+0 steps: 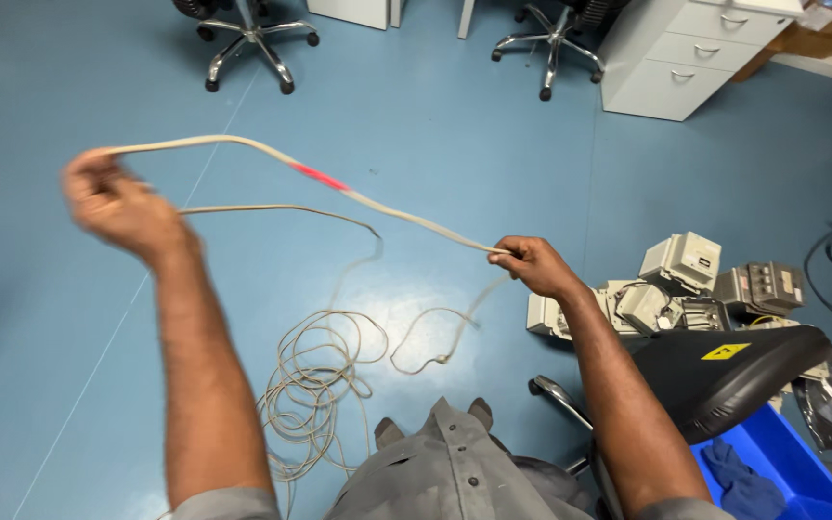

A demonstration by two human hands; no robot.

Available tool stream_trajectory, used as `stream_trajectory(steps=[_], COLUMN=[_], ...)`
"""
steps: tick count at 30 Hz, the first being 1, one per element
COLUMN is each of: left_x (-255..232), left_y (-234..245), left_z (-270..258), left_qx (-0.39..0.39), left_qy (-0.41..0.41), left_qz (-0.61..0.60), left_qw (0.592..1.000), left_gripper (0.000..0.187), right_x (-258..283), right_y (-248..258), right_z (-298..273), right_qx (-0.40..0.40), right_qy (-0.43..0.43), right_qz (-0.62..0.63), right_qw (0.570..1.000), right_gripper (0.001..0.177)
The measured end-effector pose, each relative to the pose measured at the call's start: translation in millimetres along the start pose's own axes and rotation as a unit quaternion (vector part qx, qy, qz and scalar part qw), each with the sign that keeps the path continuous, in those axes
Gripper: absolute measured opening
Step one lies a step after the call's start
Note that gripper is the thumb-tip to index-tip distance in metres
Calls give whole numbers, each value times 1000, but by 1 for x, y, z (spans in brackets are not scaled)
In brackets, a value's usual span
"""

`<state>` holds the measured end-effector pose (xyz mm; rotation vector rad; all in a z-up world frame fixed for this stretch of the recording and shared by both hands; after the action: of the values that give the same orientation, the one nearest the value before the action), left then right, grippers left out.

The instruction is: The person coils a bundle of wires by hand, gathering the long lengths into neat loops while walking across the room.

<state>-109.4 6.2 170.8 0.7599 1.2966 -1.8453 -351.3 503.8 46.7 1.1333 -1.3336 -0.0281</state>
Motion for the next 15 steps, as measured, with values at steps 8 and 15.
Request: stream_trajectory(steps=[8, 15], left_x=[-12, -8], left_y=[-126, -153], left_z=[-219, -255], left_qx=[546, 589], left_qy=[-110, -2], left_qz=[160, 110], left_qw=[815, 800], left_gripper=[49, 18], right_x=[112, 117], right_y=[-10, 6], right_z=[-17, -15], right_qx=[-4, -14], right_qy=[83, 73], right_qz=[-117, -39], right_qw=[990, 996], right_gripper=[27, 29])
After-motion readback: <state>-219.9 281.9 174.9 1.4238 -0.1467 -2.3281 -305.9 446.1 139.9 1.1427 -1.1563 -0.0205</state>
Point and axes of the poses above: each hand's wrist, its own z-axis towards the middle knuckle, its own y-axis out of the back of the hand, x = y × z, the point moved 9 cm from there along z, towards the middle knuckle, and after that the axes turned 10 degrees about -z, right-handed, at the moved point
